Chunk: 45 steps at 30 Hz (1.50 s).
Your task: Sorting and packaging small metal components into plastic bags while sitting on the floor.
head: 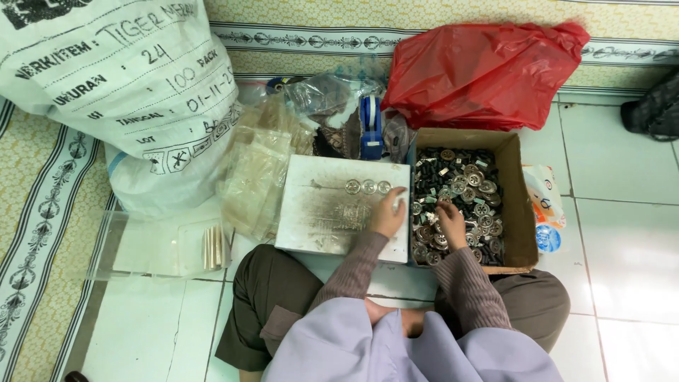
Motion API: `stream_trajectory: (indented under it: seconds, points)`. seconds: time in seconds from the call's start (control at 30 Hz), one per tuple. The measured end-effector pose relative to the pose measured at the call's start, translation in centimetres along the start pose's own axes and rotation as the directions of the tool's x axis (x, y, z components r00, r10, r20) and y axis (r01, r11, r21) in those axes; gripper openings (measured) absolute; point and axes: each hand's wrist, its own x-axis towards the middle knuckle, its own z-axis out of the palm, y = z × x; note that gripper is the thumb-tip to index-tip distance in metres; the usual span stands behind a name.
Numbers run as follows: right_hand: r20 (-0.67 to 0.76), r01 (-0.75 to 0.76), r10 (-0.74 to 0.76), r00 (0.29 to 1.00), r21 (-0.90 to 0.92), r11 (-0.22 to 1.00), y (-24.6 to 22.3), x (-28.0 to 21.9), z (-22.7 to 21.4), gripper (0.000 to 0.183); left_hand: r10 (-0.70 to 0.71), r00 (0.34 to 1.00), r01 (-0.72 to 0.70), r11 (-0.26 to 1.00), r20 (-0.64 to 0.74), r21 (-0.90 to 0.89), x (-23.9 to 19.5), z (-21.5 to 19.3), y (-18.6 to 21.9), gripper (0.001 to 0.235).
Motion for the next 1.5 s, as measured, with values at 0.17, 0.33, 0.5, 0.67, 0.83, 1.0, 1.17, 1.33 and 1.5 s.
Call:
stream_trajectory:
  seconds: [0.17,0.33,0.5,0.67,0.83,1.0,1.17,1.33,1.5]
  points:
    - [0.251,0.221,-0.048,0.967,-0.729,0.648,7.5,-0.7,-2.7,0.064,-0.062,0.904,-0.006,0.988,0.423,0.157,-0.4,12.4,-2.1,0.065]
    - [0.305,0.248,0.039,0.951,-0.834,0.493,3.3,-3.8,-2.3,0.083,-0.236,0.906,-0.084,0.716,0.353,0.693,-3.3,19.1,-10.6,0.053]
    - [0.265,0.297,-0.135,0.955,-0.82,0.49,3.5,-3.7,-2.0,0.06,-0.324,0.852,-0.059,0.721,0.411,0.69,-2.9,17.9,-9.8,0.045]
    - [0.249,0.267,-0.122,0.961,-0.71,0.652,2.5,-3.8,-2.1,0.032,-0.206,0.925,-0.068,0.735,0.319,0.674,-2.9,17.2,-9.1,0.026]
    - [0.148,0.075,-0.017,0.989,-0.391,0.917,1.3,-4.0,-2.6,0.039,-0.188,0.93,-0.034,0.812,0.317,0.583,-2.4,15.5,-6.9,0.035]
    - [0.011,-0.148,0.15,0.989,0.256,0.955,2.7,-3.1,-3.4,0.046,-0.279,0.907,0.233,0.956,0.317,0.176,-1.2,16.0,-8.3,0.03]
    - [0.126,-0.218,0.179,0.976,0.509,0.833,-1.3,-4.7,-4.1,0.038,-0.326,0.895,0.34,0.94,0.306,0.007,-1.2,14.5,-6.0,0.029]
    - [0.16,-0.261,0.206,0.965,0.565,0.783,-0.8,-4.1,-4.3,0.024,-0.363,0.901,0.389,0.919,0.236,-0.069,-0.7,14.3,-5.3,0.024]
    - [0.039,-0.144,0.14,0.989,0.412,0.9,-4.6,-6.0,-4.4,0.034,-0.361,0.917,0.381,0.919,0.172,-0.099,-0.4,13.2,-3.9,0.025]
